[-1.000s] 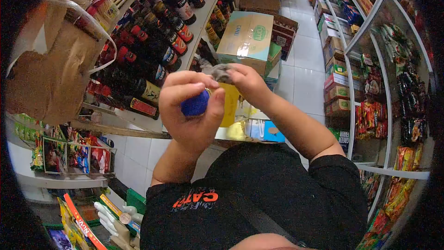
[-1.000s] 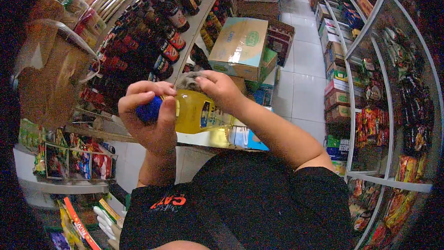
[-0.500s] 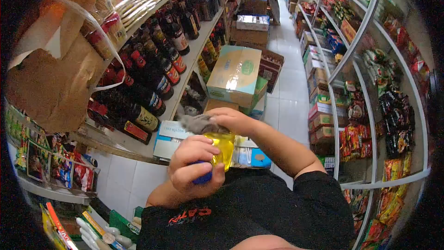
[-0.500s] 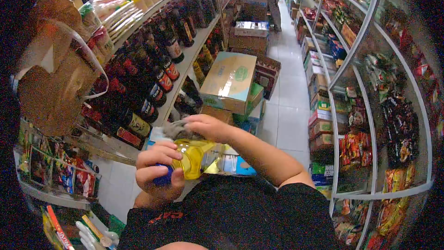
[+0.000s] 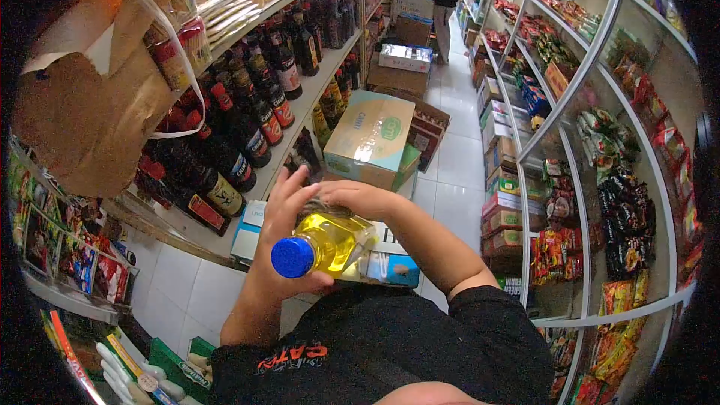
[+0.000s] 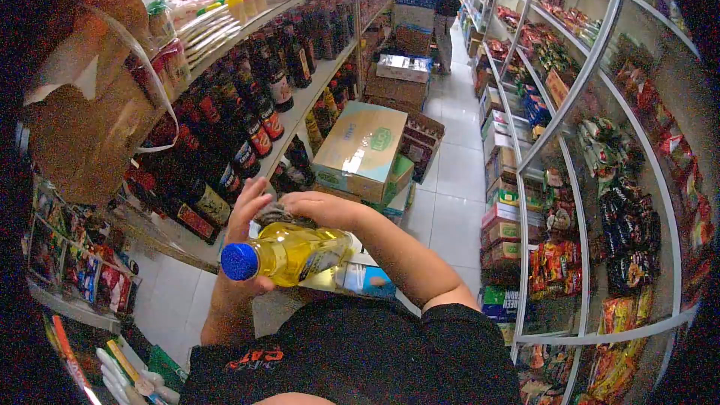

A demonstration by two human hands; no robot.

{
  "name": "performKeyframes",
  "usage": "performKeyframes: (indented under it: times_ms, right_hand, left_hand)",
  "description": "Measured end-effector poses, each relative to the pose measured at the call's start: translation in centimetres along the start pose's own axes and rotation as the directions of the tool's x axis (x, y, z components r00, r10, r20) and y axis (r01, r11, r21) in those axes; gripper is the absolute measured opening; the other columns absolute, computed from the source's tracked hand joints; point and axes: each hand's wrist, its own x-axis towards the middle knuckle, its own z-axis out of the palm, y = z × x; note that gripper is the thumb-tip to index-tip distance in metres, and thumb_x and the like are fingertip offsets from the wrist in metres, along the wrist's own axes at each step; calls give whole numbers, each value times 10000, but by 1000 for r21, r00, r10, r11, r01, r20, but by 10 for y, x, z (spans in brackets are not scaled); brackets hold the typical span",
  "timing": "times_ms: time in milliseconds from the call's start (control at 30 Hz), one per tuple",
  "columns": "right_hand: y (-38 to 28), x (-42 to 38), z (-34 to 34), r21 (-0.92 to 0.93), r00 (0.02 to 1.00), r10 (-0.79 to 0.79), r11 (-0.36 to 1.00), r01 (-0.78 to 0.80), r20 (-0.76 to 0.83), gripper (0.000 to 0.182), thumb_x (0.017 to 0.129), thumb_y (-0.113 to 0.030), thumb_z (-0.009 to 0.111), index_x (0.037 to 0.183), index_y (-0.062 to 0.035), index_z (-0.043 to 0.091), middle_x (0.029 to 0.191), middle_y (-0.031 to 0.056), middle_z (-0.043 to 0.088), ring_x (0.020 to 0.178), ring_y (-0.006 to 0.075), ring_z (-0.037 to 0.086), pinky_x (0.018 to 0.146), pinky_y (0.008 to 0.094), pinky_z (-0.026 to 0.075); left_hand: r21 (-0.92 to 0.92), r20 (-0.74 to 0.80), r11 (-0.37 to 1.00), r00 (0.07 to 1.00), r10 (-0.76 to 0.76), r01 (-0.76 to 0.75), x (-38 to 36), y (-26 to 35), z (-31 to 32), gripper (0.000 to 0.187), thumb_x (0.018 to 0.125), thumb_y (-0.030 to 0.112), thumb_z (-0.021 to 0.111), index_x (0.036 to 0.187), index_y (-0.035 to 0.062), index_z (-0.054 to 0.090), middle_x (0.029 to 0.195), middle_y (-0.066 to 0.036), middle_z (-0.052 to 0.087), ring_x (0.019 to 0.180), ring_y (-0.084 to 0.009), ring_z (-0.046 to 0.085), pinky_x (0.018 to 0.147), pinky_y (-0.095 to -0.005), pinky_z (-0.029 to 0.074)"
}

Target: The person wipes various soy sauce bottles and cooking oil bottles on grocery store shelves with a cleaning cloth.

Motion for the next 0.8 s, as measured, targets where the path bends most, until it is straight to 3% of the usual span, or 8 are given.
performKeyframes:
  times_ms: [33,200,267,400,533,567,667,800]
  right_hand:
    - [12,3,-2,98,998,-59,994,57,21,385,885,-241,419,1141,33,508,1243,148,450,1201,229,373,1019,317,252]
    - [5,11,4,201,960,-258,951,233,109,380,886,-225,448,1154,43,488,1312,177,335,1232,279,300,1031,348,206]
    - [-7,14,11,-29,888,-447,891,452,103,302,868,-218,500,1071,0,542,1173,175,440,1148,265,367,992,342,246]
    - [-37,6,22,-643,755,-649,618,453,-91,269,775,-208,620,974,-32,580,1049,159,483,1059,277,431,912,346,328]
    - [-60,-8,24,-545,570,-728,675,498,-381,312,712,-170,655,997,-65,584,1064,166,494,1043,315,478,893,392,386]
    - [-68,-11,22,-488,589,-764,632,601,-264,324,703,-163,654,1004,-66,580,1076,167,495,1059,317,473,904,405,378]
    - [-97,-19,24,-388,555,-823,476,789,119,392,647,-159,679,1018,-94,572,1114,165,509,1124,332,448,953,466,330]
    - [-100,-7,36,-443,587,-786,464,767,193,362,631,-160,704,974,-117,595,1024,132,551,1042,342,502,899,434,394]
  left_hand:
    - [-193,19,972,991,-132,133,0,6,2,970,484,604,746,1240,79,440,1393,-229,218,1289,-433,155,1032,-499,136]
    - [-12,131,995,986,-100,103,4,30,-2,907,488,577,756,1219,114,481,1360,-224,255,1266,-423,211,1019,-486,181]
    - [50,111,996,991,-78,72,4,30,-1,878,496,572,752,1196,105,502,1333,-219,294,1240,-404,268,1006,-474,216]
    - [16,-4,994,994,-111,111,-2,19,5,815,551,615,680,1140,69,539,1247,-203,390,1145,-358,389,967,-434,281]
    - [-85,-115,992,988,-104,94,-1,18,12,830,576,643,649,1130,35,537,1212,-207,421,1116,-338,422,945,-408,316]
    - [37,-144,999,989,17,-11,-2,10,12,915,576,650,655,1208,17,461,1191,-200,436,1094,-331,445,938,-400,331]
    - [-160,-356,987,933,-54,-4,-9,-11,35,946,550,649,680,1198,17,403,1133,-164,463,1058,-311,473,912,-406,355]
    - [-172,-532,985,841,-98,6,-1,-16,42,893,537,623,708,1114,32,366,1070,-110,463,1021,-248,485,869,-387,389]
